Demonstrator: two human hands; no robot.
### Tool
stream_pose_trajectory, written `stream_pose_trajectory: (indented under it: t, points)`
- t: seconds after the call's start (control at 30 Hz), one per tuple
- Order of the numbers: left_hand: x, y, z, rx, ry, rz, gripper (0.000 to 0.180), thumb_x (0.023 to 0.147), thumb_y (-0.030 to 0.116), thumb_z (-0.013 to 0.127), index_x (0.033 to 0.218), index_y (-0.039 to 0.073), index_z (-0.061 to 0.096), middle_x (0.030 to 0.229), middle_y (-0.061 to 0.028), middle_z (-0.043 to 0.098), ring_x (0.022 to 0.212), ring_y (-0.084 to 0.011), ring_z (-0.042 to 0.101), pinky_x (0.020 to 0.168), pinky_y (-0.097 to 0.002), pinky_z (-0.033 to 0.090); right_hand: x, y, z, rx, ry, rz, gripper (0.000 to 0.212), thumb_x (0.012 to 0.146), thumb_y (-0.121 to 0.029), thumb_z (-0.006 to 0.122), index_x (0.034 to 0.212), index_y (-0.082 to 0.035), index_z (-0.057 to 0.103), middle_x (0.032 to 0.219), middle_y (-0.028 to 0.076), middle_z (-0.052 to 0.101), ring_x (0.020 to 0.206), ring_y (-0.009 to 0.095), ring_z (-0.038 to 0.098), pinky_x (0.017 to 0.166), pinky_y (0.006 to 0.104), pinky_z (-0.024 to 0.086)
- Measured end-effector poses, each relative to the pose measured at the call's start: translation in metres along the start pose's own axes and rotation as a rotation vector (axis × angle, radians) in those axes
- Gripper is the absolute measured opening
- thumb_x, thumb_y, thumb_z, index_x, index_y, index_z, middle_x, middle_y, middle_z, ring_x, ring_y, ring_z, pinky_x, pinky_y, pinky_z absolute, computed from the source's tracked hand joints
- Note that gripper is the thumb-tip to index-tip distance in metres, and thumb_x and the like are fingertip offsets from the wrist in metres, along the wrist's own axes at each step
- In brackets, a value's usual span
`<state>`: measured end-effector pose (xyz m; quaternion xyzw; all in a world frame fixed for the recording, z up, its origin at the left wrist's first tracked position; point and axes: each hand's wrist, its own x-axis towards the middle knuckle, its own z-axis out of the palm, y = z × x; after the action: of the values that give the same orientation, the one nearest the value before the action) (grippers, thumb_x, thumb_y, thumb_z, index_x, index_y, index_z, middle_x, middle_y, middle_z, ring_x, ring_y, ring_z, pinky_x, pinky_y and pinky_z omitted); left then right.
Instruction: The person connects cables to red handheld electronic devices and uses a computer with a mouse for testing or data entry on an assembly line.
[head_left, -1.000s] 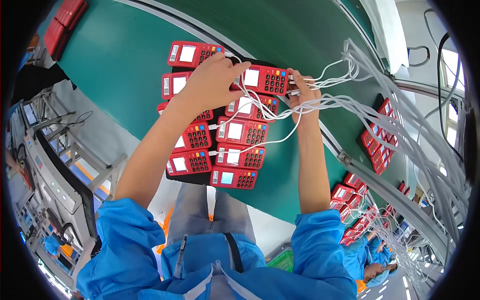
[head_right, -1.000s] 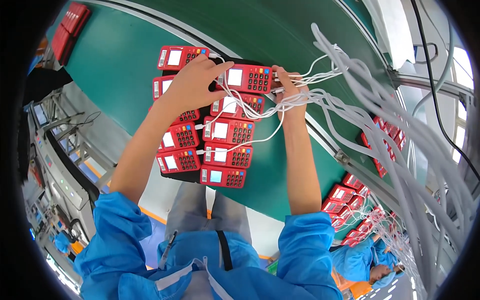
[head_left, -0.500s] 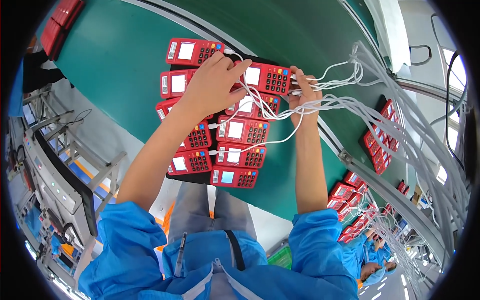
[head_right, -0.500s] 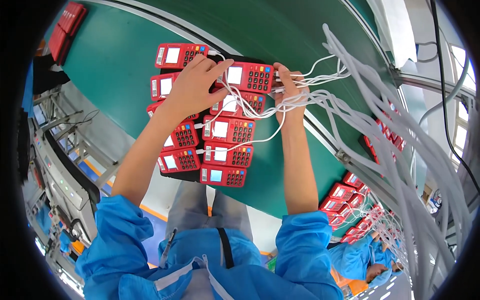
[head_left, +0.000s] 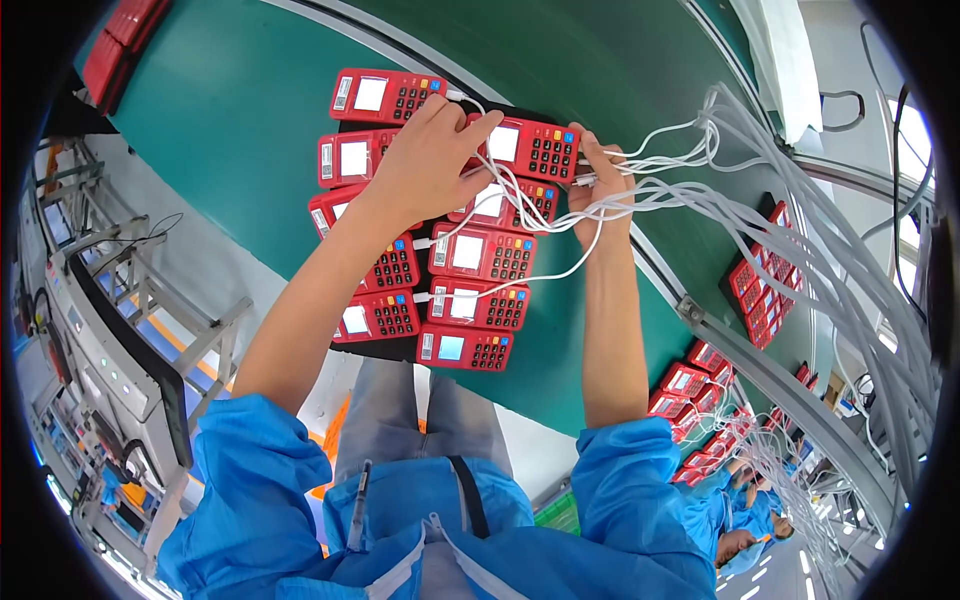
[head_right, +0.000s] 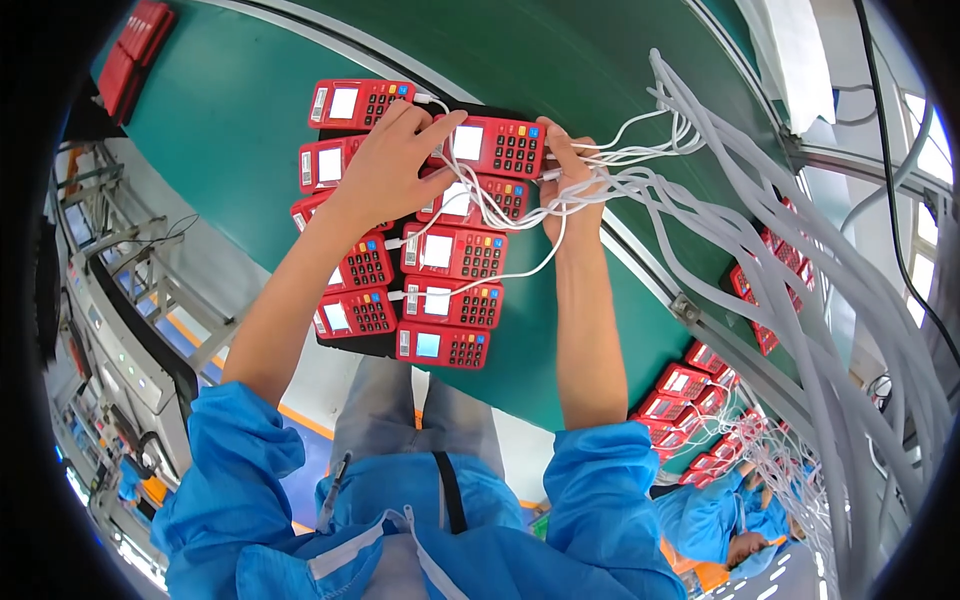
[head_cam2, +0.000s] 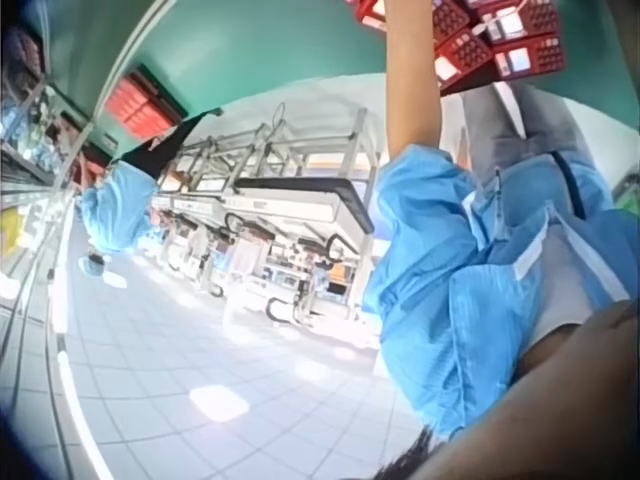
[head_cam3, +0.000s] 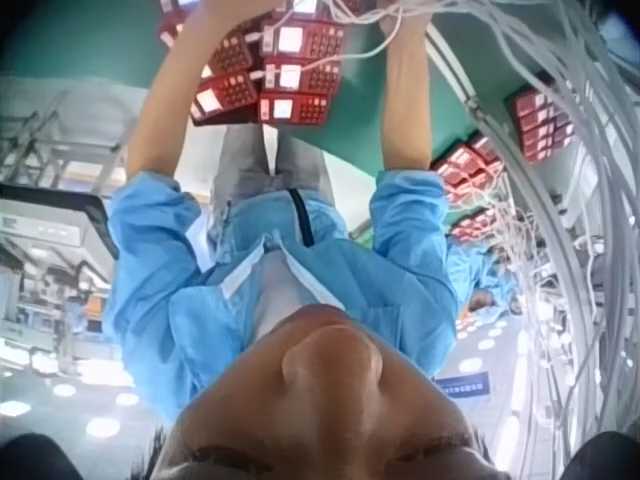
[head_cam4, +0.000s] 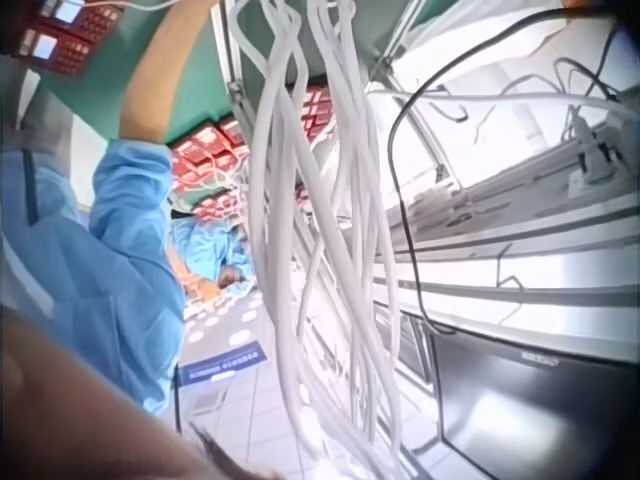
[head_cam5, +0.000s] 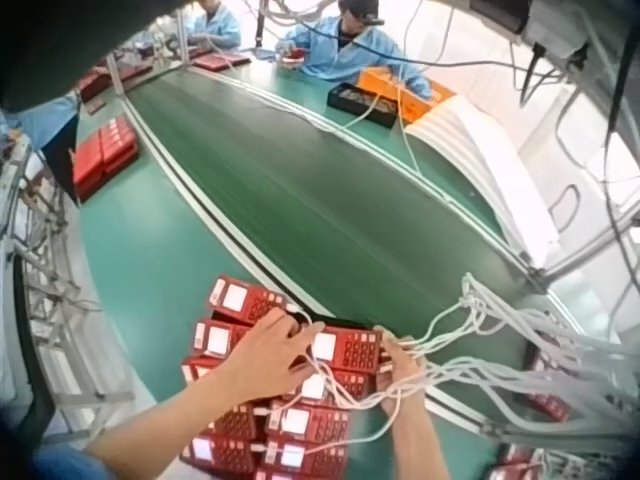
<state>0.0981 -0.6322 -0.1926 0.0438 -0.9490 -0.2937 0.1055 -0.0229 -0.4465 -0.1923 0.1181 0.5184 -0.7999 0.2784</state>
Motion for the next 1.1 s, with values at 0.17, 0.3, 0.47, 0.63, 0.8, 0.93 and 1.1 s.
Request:
stream_pose_trajectory:
  t: [0.17, 0.3, 0.47, 0.63, 0.8, 0.93, 1.1]
  points:
    - [0.0, 0.0, 0.003, -0.019, 0.042, 0.019, 0.056, 0.074, 0.02, 0.074, 0.125, 0.004, 0.059, 0.088, -0.0108, 0.055, 0.093, -0.0268, 0.051, 0.083, -0.0376, 0.047, -0.003, 0.001, -0.001, 0.035, 0.008, 0.061, 0.013, 0.088, -0.009, 0.07, 0.082, -0.006, 0.059, 0.115, 0.016, 0.065, 0.103, 0.022, 0.062, 0.088, 0.0386, 0.055]
    - [0.003, 0.004, 0.0, 0.033, 0.008, -0.02, 0.056, 0.075, 0.024, 0.074, 0.126, 0.006, 0.058, 0.085, -0.009, 0.056, 0.093, -0.0267, 0.053, 0.085, -0.0381, 0.047, -0.004, -0.004, -0.013, -0.758, 0.111, -0.09, 0.031, 0.088, -0.026, 0.073, 0.091, 0.001, 0.059, 0.088, 0.016, 0.069, 0.068, 0.019, 0.067, 0.063, 0.032, 0.057]
    - [0.008, 0.011, -0.002, 0.158, -0.009, -0.084, 0.054, 0.075, 0.028, 0.074, 0.123, 0.01, 0.058, 0.085, -0.0076, 0.057, 0.094, -0.0274, 0.054, 0.087, -0.0407, 0.047, -0.018, -0.046, -0.074, -0.882, 0.215, -0.057, 0.031, 0.097, -0.031, 0.06, 0.09, -0.001, 0.059, 0.075, 0.007, 0.064, 0.046, 0.01, 0.049, 0.039, 0.0236, 0.031]
    - [-0.012, 0.029, -0.022, 0.129, 0.091, -0.059, 0.037, 0.08, 0.018, 0.071, 0.114, 0.009, 0.062, 0.099, -0.0091, 0.058, 0.099, -0.0285, 0.055, 0.085, -0.0419, 0.047, -0.06, -0.056, -0.086, -0.599, -0.109, 0.218, 0.031, 0.094, -0.02, 0.064, 0.115, 0.002, 0.065, 0.092, 0.004, 0.065, 0.08, 0.012, 0.058, 0.07, 0.0263, 0.046]
    - [-0.038, 0.034, -0.025, 0.028, -0.217, -0.166, 0.027, 0.085, 0.015, 0.064, 0.11, 0.005, 0.061, 0.085, -0.0118, 0.062, 0.09, -0.0293, 0.058, 0.078, -0.0416, 0.05, -0.058, -0.034, -0.066, -1.35, -0.083, 0.086, 0.025, 0.085, -0.023, 0.071, 0.088, 0.001, 0.072, 0.071, 0.004, 0.068, 0.063, 0.007, 0.057, 0.058, 0.0236, 0.043]
    - [-0.035, 0.034, -0.028, 0.095, -0.279, -0.109, 0.028, 0.086, 0.017, 0.064, 0.111, 0.005, 0.061, 0.085, -0.0118, 0.062, 0.091, -0.0303, 0.058, 0.077, -0.0425, 0.05, -0.052, -0.017, -0.046, -1.084, 0.059, -0.064, 0.02, 0.086, -0.019, 0.069, 0.086, 0.001, 0.071, 0.069, 0.007, 0.069, 0.062, 0.012, 0.063, 0.055, 0.0277, 0.048]
    - [-0.031, 0.034, -0.035, 0.098, -0.393, -0.129, 0.039, 0.086, 0.02, 0.066, 0.123, 0.009, 0.06, 0.084, -0.0123, 0.065, 0.087, -0.0304, 0.062, 0.076, -0.0428, 0.051, -0.042, 0.012, -0.037, -0.396, 0.084, -0.006, 0.022, 0.091, -0.015, 0.066, 0.098, 0.005, 0.064, 0.089, 0.01, 0.069, 0.075, 0.016, 0.066, 0.07, 0.0309, 0.057]
